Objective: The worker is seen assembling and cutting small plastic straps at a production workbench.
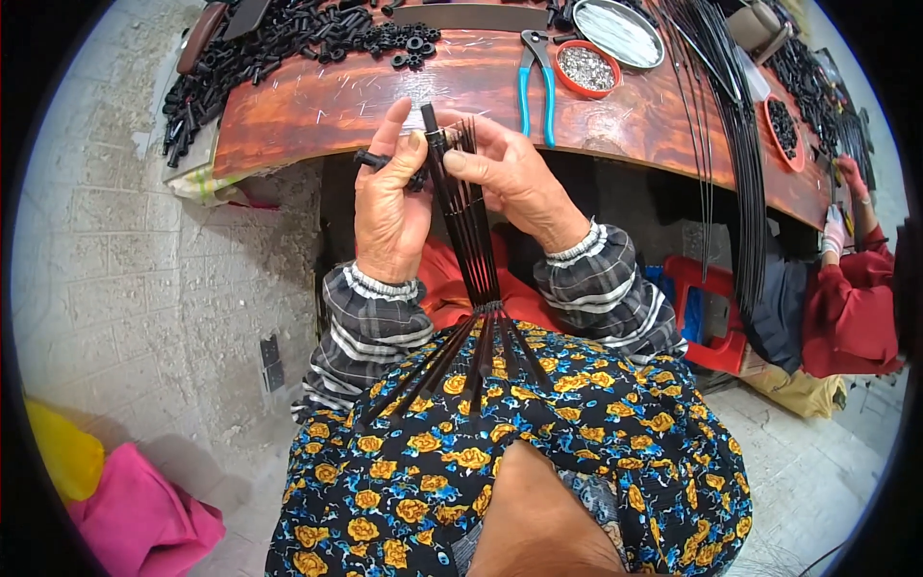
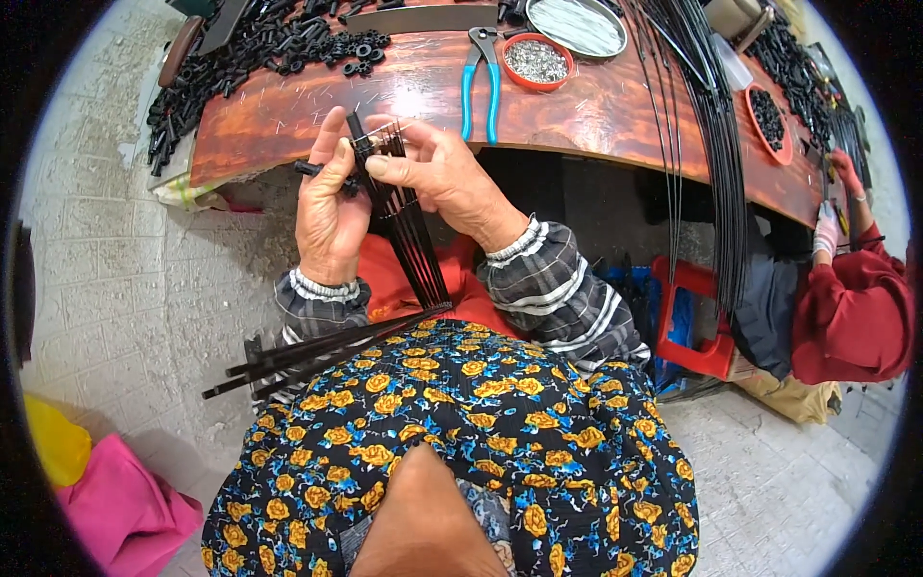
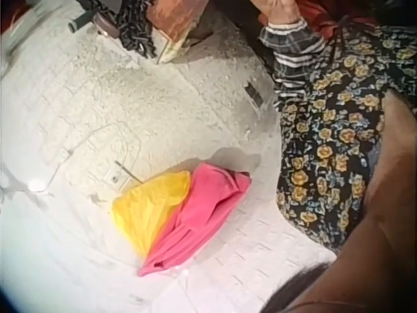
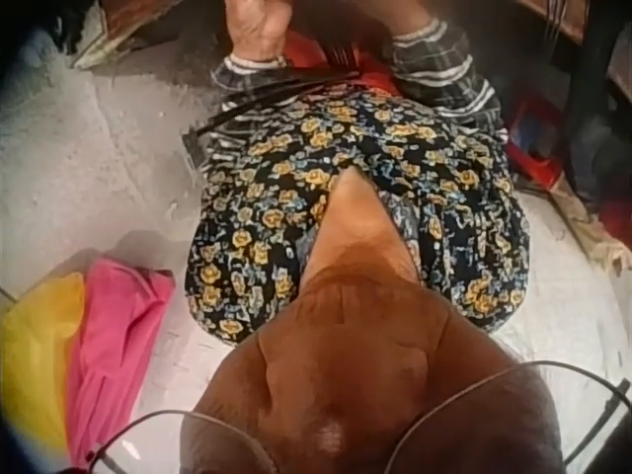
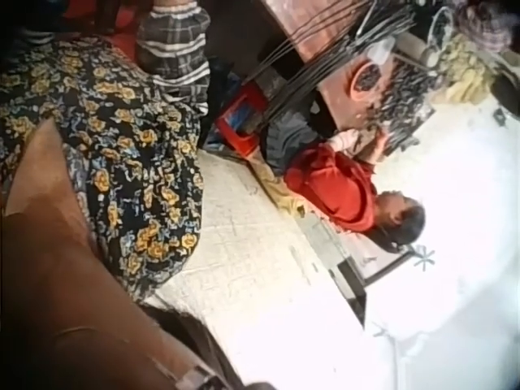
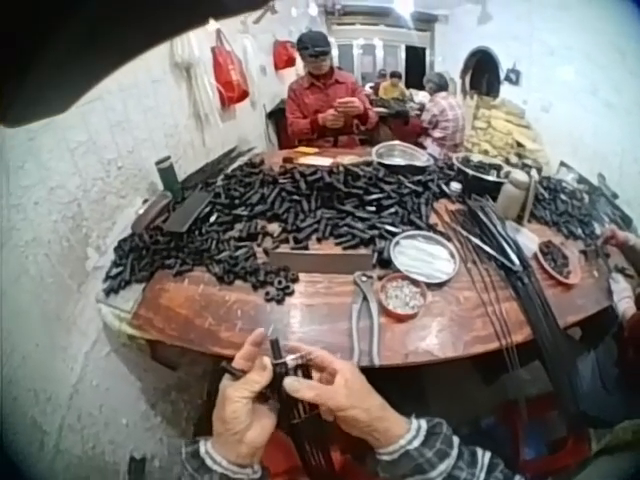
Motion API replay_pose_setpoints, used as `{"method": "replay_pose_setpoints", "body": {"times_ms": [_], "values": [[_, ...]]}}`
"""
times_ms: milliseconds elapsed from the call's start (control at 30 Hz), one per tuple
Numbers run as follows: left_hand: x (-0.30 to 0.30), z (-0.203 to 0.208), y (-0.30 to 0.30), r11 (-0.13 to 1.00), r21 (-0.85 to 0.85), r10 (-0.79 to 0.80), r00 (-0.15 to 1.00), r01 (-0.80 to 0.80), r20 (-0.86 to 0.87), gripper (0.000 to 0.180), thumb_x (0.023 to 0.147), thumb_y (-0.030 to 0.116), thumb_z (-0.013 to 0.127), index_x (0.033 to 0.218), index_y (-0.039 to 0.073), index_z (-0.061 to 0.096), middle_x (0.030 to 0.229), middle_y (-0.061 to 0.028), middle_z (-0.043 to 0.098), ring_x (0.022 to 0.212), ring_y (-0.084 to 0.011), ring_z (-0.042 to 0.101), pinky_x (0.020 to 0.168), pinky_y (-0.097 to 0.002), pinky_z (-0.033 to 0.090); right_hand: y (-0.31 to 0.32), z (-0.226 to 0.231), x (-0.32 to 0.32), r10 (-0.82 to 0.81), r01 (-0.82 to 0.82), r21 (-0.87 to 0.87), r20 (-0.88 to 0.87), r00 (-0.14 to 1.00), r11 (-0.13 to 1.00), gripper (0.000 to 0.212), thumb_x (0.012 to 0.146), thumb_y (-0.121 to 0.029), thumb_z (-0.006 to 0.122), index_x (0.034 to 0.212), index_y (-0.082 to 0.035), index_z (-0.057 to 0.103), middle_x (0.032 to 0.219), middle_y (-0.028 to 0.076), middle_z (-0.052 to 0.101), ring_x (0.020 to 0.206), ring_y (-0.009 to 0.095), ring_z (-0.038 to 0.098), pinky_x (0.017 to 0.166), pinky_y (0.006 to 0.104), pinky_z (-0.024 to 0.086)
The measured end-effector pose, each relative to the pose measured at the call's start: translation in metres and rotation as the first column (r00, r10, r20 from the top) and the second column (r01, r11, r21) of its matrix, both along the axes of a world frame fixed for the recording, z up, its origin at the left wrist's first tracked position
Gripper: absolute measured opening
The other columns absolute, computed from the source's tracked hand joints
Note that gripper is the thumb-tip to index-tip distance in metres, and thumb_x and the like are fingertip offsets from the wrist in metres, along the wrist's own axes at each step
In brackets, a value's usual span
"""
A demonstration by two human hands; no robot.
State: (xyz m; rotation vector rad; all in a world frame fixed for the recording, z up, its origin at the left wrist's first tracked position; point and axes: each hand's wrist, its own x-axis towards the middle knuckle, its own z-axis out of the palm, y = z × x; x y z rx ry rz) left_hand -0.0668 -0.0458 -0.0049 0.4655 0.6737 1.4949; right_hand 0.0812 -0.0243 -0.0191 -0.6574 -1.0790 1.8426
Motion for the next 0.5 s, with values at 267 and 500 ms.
{"method": "replay_pose_setpoints", "body": {"times_ms": [267, 500], "values": [[-0.005, -0.008, -0.005, 0.98, 0.086, -0.18, 0.983, 0.178, 0.019, 0.057, 0.088, -0.002, 0.058, 0.141, 0.005, 0.038, 0.107, -0.0033, 0.062, 0.091, -0.0089, 0.058, 0.074, -0.0222, 0.046, -0.002, 0.008, 0.005, 0.068, -0.066, -0.042, 0.062, 0.996, 0.997, 0.044, 0.088, -0.022, 0.067, 0.125, -0.004, 0.056, 0.091, -0.001, 0.065, 0.057, -0.001, 0.053, 0.04, 0.0119, 0.03], [-0.012, -0.012, -0.002, 0.976, 0.084, -0.205, 0.978, 0.201, 0.044, 0.06, 0.086, -0.003, 0.058, 0.141, 0.002, 0.037, 0.108, -0.004, 0.063, 0.075, -0.0046, 0.052, 0.059, -0.0187, 0.038, -0.002, -0.001, -0.005, 0.096, -0.1, -0.037, -0.102, 0.99, 0.994, 0.043, 0.089, -0.022, 0.065, 0.125, -0.001, 0.054, 0.096, 0.003, 0.067, 0.071, 0.006, 0.065, 0.042, 0.0116, 0.034]]}}
